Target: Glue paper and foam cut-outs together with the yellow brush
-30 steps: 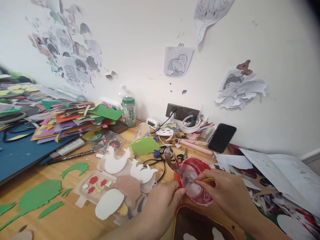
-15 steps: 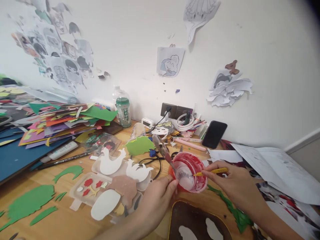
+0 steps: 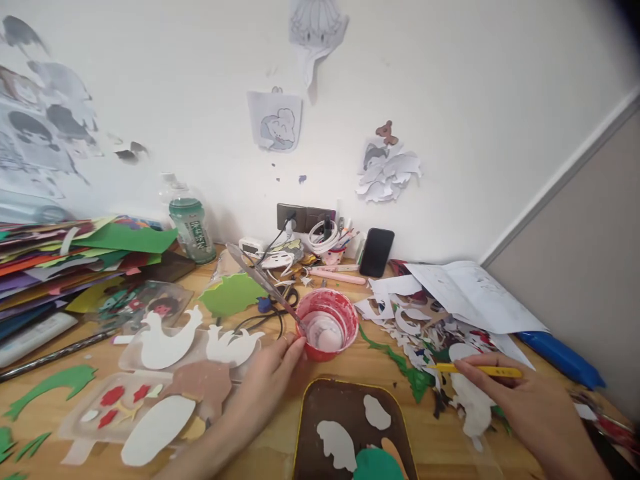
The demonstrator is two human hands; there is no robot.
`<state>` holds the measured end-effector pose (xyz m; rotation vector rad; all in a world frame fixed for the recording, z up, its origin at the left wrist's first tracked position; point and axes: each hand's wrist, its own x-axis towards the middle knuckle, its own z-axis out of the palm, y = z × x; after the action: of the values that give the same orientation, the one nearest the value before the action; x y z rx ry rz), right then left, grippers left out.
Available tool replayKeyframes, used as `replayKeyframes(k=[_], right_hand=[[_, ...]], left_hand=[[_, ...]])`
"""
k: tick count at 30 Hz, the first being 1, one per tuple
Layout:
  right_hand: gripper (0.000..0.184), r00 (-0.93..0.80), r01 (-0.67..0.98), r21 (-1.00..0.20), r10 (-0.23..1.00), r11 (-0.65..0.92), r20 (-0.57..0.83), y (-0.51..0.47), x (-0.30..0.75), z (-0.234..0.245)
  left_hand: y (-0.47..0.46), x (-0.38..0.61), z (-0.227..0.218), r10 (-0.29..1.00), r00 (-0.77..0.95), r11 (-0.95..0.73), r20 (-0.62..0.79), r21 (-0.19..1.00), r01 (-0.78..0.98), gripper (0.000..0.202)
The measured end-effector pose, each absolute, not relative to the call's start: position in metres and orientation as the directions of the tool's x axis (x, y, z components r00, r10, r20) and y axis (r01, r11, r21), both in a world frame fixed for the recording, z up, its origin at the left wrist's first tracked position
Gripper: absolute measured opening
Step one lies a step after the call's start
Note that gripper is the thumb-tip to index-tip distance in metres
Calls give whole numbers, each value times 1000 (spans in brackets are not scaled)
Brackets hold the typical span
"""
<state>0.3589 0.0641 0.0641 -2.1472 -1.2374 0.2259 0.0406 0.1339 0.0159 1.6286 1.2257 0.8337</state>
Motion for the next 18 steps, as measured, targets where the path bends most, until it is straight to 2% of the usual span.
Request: replayKeyframes(k=[4,18], right_hand=[[37,542,685,-626,835,-371,98,57,362,47],[38,555,665,-640,828,-386,77,55,375,32]], left_hand=[[134,40,15,956,292,-110,-1,926,361,38],[134,39,12,960,278,-83,-34,914,398,40]])
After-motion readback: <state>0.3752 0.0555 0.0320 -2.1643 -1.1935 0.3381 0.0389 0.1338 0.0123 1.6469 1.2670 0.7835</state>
